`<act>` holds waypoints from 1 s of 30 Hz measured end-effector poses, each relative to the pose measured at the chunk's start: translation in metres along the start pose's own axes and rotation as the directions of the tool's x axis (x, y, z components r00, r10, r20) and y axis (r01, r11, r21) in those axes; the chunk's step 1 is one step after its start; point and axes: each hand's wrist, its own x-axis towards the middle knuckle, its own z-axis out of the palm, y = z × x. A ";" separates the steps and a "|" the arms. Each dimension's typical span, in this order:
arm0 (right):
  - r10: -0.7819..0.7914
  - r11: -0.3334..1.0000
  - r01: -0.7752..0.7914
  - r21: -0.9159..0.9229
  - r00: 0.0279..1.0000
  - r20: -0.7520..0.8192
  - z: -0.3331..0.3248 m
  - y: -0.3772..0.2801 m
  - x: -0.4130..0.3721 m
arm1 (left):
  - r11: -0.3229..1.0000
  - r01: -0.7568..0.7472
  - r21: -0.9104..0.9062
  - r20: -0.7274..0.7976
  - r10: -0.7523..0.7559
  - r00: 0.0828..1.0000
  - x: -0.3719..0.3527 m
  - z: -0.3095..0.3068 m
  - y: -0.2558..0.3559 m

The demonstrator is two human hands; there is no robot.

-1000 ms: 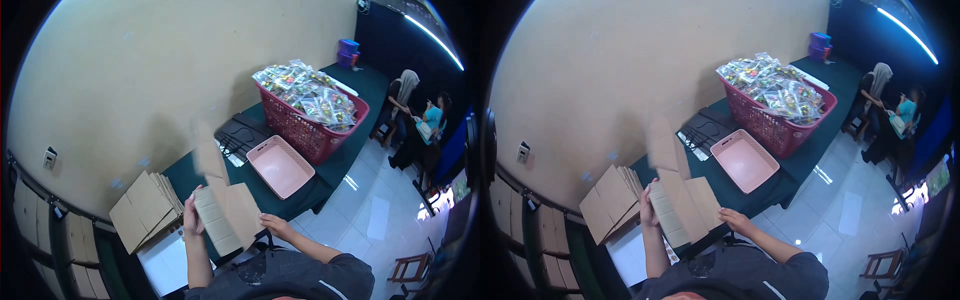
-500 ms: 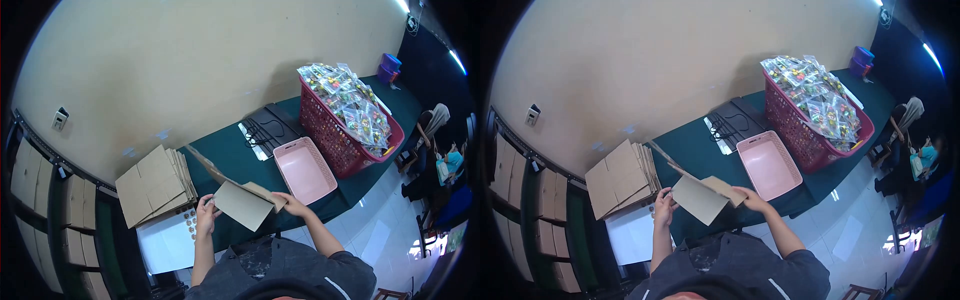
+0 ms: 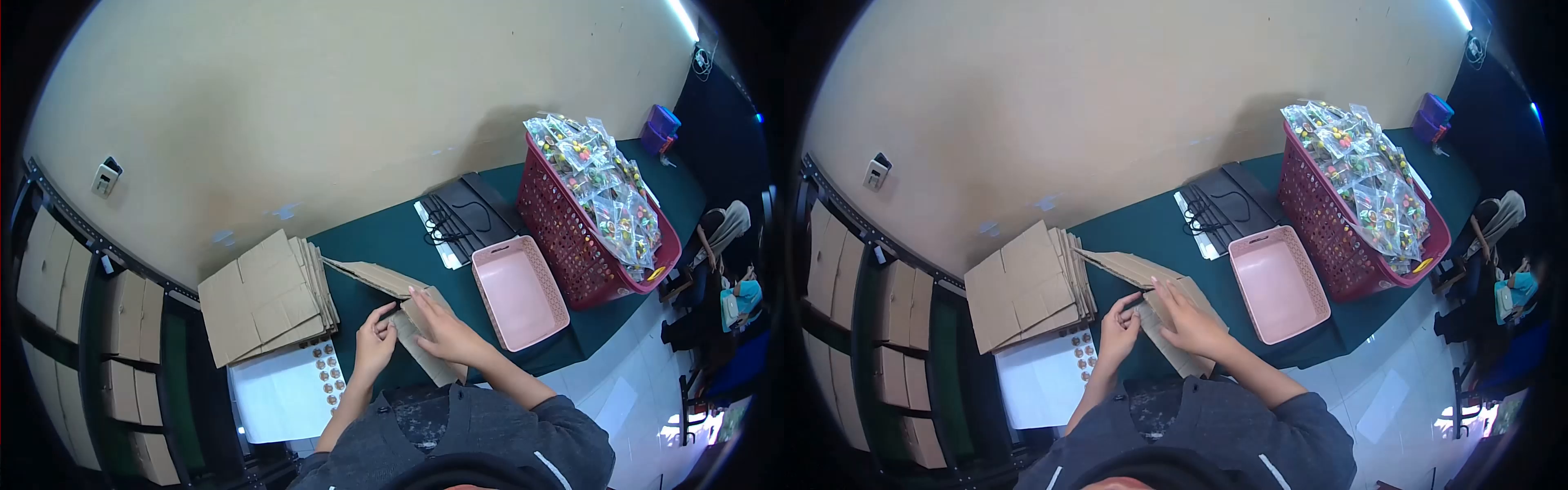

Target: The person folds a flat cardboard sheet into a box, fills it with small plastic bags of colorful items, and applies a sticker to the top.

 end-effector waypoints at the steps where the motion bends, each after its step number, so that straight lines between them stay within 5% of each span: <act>1: 0.176 0.983 -0.180 0.037 0.981 0.087 0.001 0.006 0.003 | 1.000 0.000 0.002 0.002 0.000 1.000 0.003 -0.004 -0.001; 2: 0.342 0.932 -0.357 0.057 0.922 0.184 0.000 0.009 0.005 | 0.999 -0.003 0.048 -0.032 0.005 0.999 0.004 -0.009 -0.005; 3: 0.345 0.931 -0.361 0.058 0.919 0.193 -0.005 0.013 0.006 | 0.996 0.001 0.093 -0.067 0.005 0.998 0.005 -0.014 -0.008; 5: 0.402 0.899 -0.375 0.228 0.912 -0.085 -0.019 0.020 0.001 | 1.000 0.002 -0.012 -0.155 -0.004 0.988 0.007 -0.022 -0.014; 8: 0.317 0.924 -0.257 0.283 0.928 -0.194 -0.023 0.045 -0.002 | 0.999 0.012 -0.039 -0.135 -0.017 0.991 0.015 -0.031 -0.017; 11: 0.474 0.865 -0.435 0.249 0.872 -0.125 -0.037 0.023 0.000 | 1.000 0.010 -0.028 -0.048 -0.012 0.999 0.018 -0.027 -0.003; 15: 0.530 0.846 -0.529 0.062 0.822 -0.207 -0.034 0.030 0.000 | 0.999 -0.042 -0.014 -0.150 0.040 0.988 0.022 -0.026 0.000; 17: 0.416 0.906 -0.386 0.173 0.733 -0.539 -0.037 0.046 -0.003 | 0.999 -0.030 -0.041 -0.288 0.017 0.958 0.025 -0.038 -0.001; 18: 0.496 0.855 -0.499 0.144 0.705 -0.507 -0.048 0.044 -0.005 | 0.999 -0.020 -0.035 -0.318 0.008 0.948 0.025 -0.046 -0.001; 23: 0.496 0.865 -0.424 0.268 0.650 -0.575 -0.057 0.055 -0.015 | 1.000 -0.019 0.000 -0.433 0.017 0.901 0.025 -0.071 0.006; 25: 0.385 0.889 -0.045 0.455 0.612 -0.691 -0.058 0.054 -0.015 | 1.000 -0.025 0.008 -0.489 0.026 0.872 0.022 -0.077 0.015; 26: 0.384 0.889 -0.044 0.456 0.616 -0.688 -0.060 0.059 -0.021 | 0.998 -0.042 0.047 -0.533 0.061 0.844 0.018 -0.079 0.026; 28: 0.574 0.629 -0.345 0.697 0.811 -0.117 -0.066 0.075 -0.041 | 0.990 -0.050 0.135 -0.600 0.122 0.791 0.018 -0.089 0.027; 29: 0.570 0.628 -0.345 0.698 0.814 -0.112 -0.066 0.073 -0.045 | 0.989 -0.048 0.138 -0.605 0.122 0.787 0.018 -0.091 0.026; 30: 0.548 0.588 -0.487 0.646 0.827 0.124 -0.067 0.068 -0.050 | 0.979 -0.059 0.194 -0.619 0.169 0.767 0.019 -0.093 0.026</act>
